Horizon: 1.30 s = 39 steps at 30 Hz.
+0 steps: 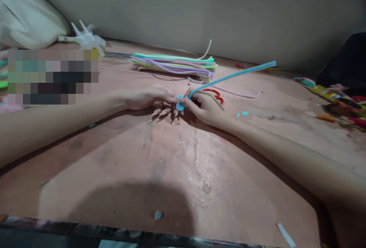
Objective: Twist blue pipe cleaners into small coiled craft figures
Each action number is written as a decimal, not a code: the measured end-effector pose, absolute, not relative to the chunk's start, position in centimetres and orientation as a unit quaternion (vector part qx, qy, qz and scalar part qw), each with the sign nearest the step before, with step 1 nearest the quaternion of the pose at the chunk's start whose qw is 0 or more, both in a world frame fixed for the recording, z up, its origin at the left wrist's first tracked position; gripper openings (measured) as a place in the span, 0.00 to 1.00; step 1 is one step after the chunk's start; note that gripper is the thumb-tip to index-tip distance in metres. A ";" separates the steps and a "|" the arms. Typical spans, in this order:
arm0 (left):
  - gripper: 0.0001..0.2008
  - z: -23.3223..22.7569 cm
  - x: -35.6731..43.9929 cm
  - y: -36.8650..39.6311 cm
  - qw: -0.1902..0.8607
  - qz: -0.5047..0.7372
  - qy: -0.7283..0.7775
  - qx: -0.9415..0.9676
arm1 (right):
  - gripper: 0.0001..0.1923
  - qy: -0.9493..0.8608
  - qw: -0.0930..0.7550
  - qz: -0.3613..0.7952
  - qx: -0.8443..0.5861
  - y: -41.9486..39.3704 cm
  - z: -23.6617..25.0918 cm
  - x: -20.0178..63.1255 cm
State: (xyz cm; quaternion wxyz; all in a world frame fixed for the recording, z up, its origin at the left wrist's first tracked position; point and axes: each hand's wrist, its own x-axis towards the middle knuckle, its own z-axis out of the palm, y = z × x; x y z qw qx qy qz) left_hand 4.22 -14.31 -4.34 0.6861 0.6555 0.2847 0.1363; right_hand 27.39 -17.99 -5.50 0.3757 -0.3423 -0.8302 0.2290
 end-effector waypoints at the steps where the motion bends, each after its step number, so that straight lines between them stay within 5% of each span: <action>1: 0.12 -4.2 4.1 -14.2 0.686 0.127 0.283 0.658 | 0.23 -0.833 0.383 0.216 -0.337 -18.0 -5.6 27.4; 15: 0.13 -3.1 4.1 -14.2 0.648 0.137 0.273 0.697 | 0.19 -0.839 0.367 0.118 -0.384 -17.5 -6.3 27.4; 23: 0.10 -2.9 4.7 -15.6 0.570 0.127 0.313 0.749 | 0.27 -0.818 0.338 0.296 -0.358 -18.0 -5.4 27.3; 28: 0.07 -4.2 6.2 -17.3 0.432 0.232 0.262 0.831 | 0.32 -0.758 0.364 0.462 -0.283 -16.7 -6.1 27.1; 35: 0.09 -5.0 6.6 -18.1 0.146 0.241 0.326 0.903 | 0.36 -0.760 0.388 0.383 -0.353 -16.8 -6.2 26.4; 39: 0.13 -5.6 6.5 -18.2 -0.003 0.245 0.298 0.923 | 0.30 -0.762 0.356 0.384 -0.382 -17.5 -5.9 26.3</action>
